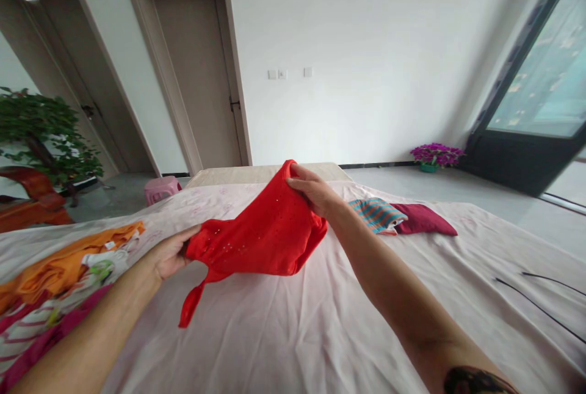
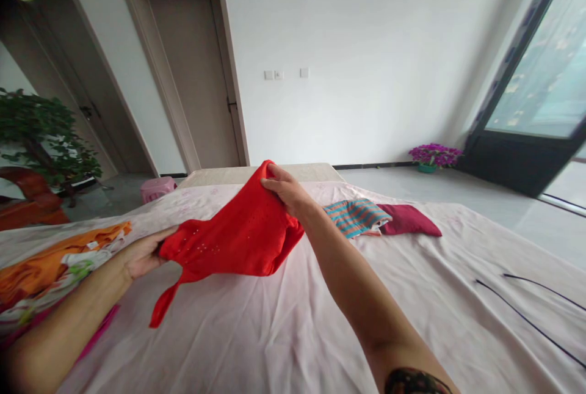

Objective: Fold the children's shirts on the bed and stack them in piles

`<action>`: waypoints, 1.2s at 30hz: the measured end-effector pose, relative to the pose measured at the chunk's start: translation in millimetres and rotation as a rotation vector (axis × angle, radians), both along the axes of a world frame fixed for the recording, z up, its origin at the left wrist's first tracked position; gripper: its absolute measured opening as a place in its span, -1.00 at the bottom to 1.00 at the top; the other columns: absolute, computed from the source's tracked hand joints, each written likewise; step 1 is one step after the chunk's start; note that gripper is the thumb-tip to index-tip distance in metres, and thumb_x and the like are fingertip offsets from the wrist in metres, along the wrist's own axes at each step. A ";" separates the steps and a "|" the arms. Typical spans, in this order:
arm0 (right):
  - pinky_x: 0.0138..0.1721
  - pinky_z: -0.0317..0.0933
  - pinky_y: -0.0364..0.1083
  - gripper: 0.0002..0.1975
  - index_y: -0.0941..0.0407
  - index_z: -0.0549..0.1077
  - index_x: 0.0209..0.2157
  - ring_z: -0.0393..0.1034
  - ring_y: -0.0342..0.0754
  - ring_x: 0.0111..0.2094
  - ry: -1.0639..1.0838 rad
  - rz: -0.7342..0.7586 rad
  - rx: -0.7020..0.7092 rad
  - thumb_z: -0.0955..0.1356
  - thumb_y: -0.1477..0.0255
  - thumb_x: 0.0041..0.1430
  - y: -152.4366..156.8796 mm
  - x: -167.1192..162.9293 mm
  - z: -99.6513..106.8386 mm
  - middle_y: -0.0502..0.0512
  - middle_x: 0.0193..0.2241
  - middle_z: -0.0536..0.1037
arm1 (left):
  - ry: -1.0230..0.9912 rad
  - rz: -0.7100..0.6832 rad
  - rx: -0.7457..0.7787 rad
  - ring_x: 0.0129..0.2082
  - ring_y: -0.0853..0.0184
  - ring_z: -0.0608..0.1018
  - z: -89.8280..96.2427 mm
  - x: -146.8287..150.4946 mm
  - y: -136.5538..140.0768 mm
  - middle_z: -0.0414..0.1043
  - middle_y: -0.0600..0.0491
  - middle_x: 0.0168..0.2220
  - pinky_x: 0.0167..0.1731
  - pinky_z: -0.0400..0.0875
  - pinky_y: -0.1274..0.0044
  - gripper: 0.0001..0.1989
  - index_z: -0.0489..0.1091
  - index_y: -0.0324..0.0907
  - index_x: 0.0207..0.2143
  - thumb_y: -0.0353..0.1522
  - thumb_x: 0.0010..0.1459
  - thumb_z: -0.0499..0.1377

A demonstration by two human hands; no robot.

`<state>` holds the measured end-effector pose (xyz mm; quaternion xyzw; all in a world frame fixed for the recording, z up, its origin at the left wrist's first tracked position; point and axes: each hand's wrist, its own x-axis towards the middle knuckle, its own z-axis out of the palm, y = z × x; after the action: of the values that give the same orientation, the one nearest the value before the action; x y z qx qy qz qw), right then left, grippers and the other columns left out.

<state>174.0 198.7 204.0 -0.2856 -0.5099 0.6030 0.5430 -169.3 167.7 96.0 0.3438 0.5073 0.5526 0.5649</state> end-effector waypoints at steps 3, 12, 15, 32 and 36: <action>-0.39 0.28 -0.23 -0.85 0.11 0.38 -0.30 0.37 -0.20 -0.48 0.089 0.058 -0.030 0.40 0.51 0.04 18.2 -3.0 -11.2 -0.08 -0.48 0.48 | 0.083 0.050 -0.037 -0.31 0.28 0.60 4.9 -4.7 13.0 0.57 -0.06 -0.24 -0.29 0.54 0.46 -0.72 0.47 -0.21 -0.13 -0.42 0.05 0.25; -0.40 0.28 -0.14 -0.73 0.14 0.44 -0.26 0.38 -0.13 -0.45 -0.386 -0.344 -0.210 0.38 0.60 -0.09 40.0 13.0 -118.2 0.03 -0.41 0.51 | 0.905 0.064 0.376 -0.17 0.22 0.55 -29.9 69.1 1.5 0.53 -0.06 -0.17 -0.12 0.39 0.46 -0.64 0.43 -0.20 -0.16 -0.13 0.13 0.15; -0.32 0.26 -0.11 -0.76 0.10 0.52 -0.25 0.39 -0.08 -0.40 -0.615 -0.380 -0.043 0.35 0.57 -0.02 21.1 10.5 -158.3 0.04 -0.38 0.53 | 0.965 -0.086 0.380 -0.30 0.27 0.56 -37.7 123.8 -13.2 0.53 0.01 -0.31 -0.25 0.37 0.50 -0.63 0.40 -0.14 -0.27 -0.04 0.20 0.04; -0.26 0.17 -0.13 -0.71 -0.01 0.47 -0.09 0.42 -0.02 -0.17 -1.361 -0.410 0.251 0.28 0.45 0.14 -33.2 -5.0 -195.0 0.05 -0.14 0.53 | -0.186 0.181 0.063 -0.35 0.33 0.58 -88.9 157.3 -5.2 0.54 0.03 -0.37 -0.32 0.44 0.52 -0.87 0.42 -0.19 -0.29 -0.35 0.14 0.12; -0.25 0.17 -0.13 -0.69 -0.04 0.51 -0.12 0.41 -0.02 -0.14 -1.338 -0.449 0.332 0.27 0.50 0.14 -35.7 -6.6 -191.6 0.03 -0.17 0.55 | -0.628 0.156 -0.015 -0.32 0.35 0.61 -92.7 160.4 -10.3 0.59 0.01 -0.31 -0.30 0.52 0.50 -0.79 0.45 -0.20 -0.14 -0.41 0.23 0.06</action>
<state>167.4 162.9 12.3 -0.6050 -0.7469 0.0875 0.2616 -8.9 157.3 3.4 0.1122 0.3372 0.6696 0.6522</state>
